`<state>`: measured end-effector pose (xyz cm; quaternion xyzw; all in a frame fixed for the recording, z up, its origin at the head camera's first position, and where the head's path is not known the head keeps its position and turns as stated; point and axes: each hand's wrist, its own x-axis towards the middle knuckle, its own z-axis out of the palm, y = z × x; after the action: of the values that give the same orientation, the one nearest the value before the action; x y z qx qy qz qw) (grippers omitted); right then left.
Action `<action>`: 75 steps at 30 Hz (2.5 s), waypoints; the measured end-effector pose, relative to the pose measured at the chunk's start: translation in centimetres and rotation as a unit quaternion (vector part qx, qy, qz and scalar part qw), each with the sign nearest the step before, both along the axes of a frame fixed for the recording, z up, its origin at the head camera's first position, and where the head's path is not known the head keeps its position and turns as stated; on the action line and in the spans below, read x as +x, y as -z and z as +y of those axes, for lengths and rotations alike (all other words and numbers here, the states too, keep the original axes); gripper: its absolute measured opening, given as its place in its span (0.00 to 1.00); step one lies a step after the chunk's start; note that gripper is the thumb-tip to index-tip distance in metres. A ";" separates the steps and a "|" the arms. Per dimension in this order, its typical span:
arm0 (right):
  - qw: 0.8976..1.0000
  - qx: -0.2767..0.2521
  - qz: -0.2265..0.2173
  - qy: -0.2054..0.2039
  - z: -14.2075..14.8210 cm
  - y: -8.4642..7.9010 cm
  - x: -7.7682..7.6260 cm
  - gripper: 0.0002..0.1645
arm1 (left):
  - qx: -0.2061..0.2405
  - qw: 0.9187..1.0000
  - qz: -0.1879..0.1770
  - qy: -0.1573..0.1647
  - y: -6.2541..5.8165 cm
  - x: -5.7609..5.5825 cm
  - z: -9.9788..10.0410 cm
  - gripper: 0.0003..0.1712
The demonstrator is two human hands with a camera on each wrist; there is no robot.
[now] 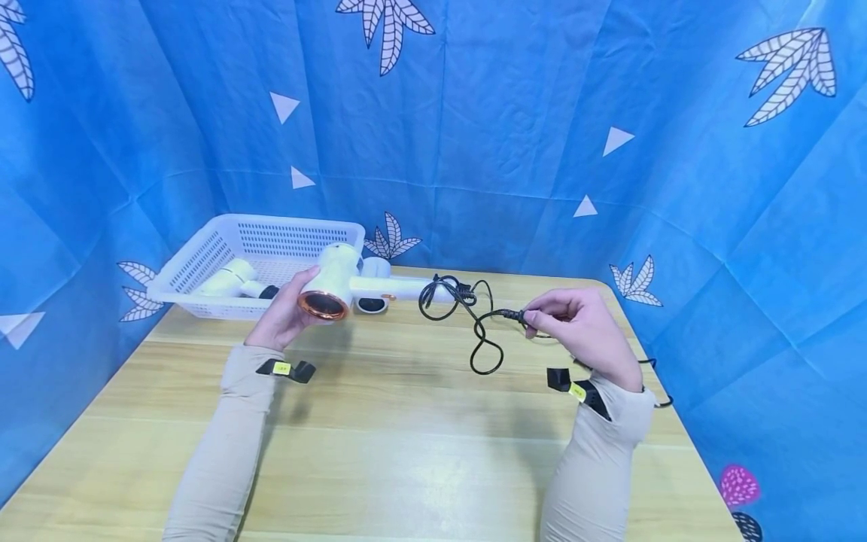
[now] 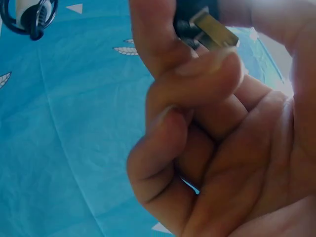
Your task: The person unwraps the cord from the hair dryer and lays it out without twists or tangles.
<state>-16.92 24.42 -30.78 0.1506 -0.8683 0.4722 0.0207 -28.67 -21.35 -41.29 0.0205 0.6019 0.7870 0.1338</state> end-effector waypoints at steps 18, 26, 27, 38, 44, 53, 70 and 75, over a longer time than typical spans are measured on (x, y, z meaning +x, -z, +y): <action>0.990 0.098 -0.096 -0.038 0.4 2.0 -2.6 0.08 | 0.021 1.000 0.002 -0.009 -0.2 0.1 -0.1 0.25; 0.988 0.115 -0.104 0.003 0.5 2.4 -3.3 0.11 | 0.016 1.000 0.001 -0.007 -0.3 0.2 -0.1 0.25; 0.988 0.117 -0.100 0.007 0.5 2.4 -3.4 0.11 | 0.015 1.000 0.001 -0.007 -0.3 0.3 -0.1 0.25; 0.987 0.115 -0.078 0.079 0.8 3.0 -4.1 0.16 | 0.010 1.000 0.000 0.006 -0.4 0.4 0.1 0.30; 0.988 0.076 -0.046 0.130 0.6 3.2 -4.5 0.16 | 0.005 1.000 -0.004 0.017 -0.3 0.3 0.1 0.37; 0.981 -0.015 -0.025 0.191 -0.2 3.2 -4.5 0.19 | 0.012 1.000 0.006 0.027 -0.2 0.3 0.2 0.31; 0.975 -0.081 0.030 0.203 -1.7 1.4 -2.6 0.17 | 0.016 1.000 0.011 0.024 -0.1 0.2 0.1 0.29; 0.976 -0.081 0.044 0.199 -2.1 0.7 -1.8 0.16 | 0.015 1.000 0.007 0.015 -0.2 0.1 0.1 0.32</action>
<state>-18.67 22.36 -31.47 -0.0066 -0.8381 0.5202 0.1642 -28.53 -21.27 -41.11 0.0373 0.5907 0.7935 0.1415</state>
